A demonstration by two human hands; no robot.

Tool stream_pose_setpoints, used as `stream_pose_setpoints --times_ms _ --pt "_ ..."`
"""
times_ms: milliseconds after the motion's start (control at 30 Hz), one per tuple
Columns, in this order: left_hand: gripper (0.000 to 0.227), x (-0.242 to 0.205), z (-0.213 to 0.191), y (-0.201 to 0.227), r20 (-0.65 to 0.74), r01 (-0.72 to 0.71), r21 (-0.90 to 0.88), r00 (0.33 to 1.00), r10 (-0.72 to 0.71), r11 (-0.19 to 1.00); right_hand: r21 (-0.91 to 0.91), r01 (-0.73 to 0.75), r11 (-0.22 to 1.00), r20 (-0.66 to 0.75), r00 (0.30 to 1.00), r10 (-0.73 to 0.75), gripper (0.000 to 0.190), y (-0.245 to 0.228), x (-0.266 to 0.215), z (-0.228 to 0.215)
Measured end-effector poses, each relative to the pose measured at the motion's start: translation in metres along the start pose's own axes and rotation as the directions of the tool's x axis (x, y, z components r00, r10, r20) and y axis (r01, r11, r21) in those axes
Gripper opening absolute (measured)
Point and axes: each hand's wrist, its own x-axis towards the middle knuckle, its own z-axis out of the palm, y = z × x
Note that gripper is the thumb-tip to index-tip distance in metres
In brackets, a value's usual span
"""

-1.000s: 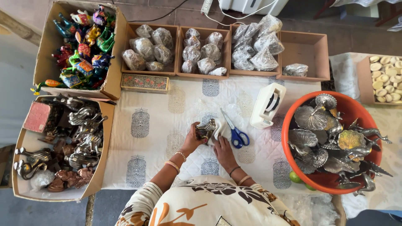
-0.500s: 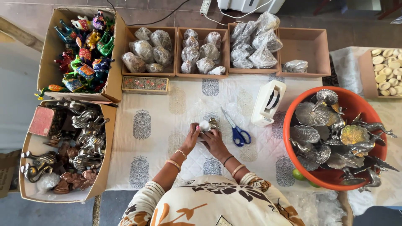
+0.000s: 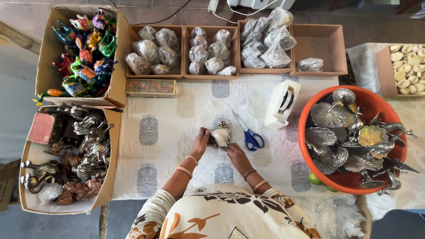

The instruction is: The recorder is seen wrapping small decorative items in bubble wrap and organizing them into boxes.

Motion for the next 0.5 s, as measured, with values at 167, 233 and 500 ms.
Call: stream_pose_setpoints --times_ms 167,233,500 --pt "0.03 -0.001 -0.001 0.01 0.011 -0.023 0.005 1.0 0.023 1.0 0.044 -0.045 0.998 -0.034 0.998 0.047 0.034 0.019 -0.02 0.006" --pt "0.031 -0.007 -0.001 0.023 0.02 -0.019 0.0 1.0 0.019 1.0 0.078 -0.126 0.989 -0.035 0.991 0.129 0.032 0.023 -0.017 0.003" --pt "0.025 -0.004 -0.001 0.025 0.125 0.151 -0.198 0.984 -0.128 0.968 0.244 -0.22 0.945 -0.159 0.952 0.263 0.079 0.029 0.048 0.011"
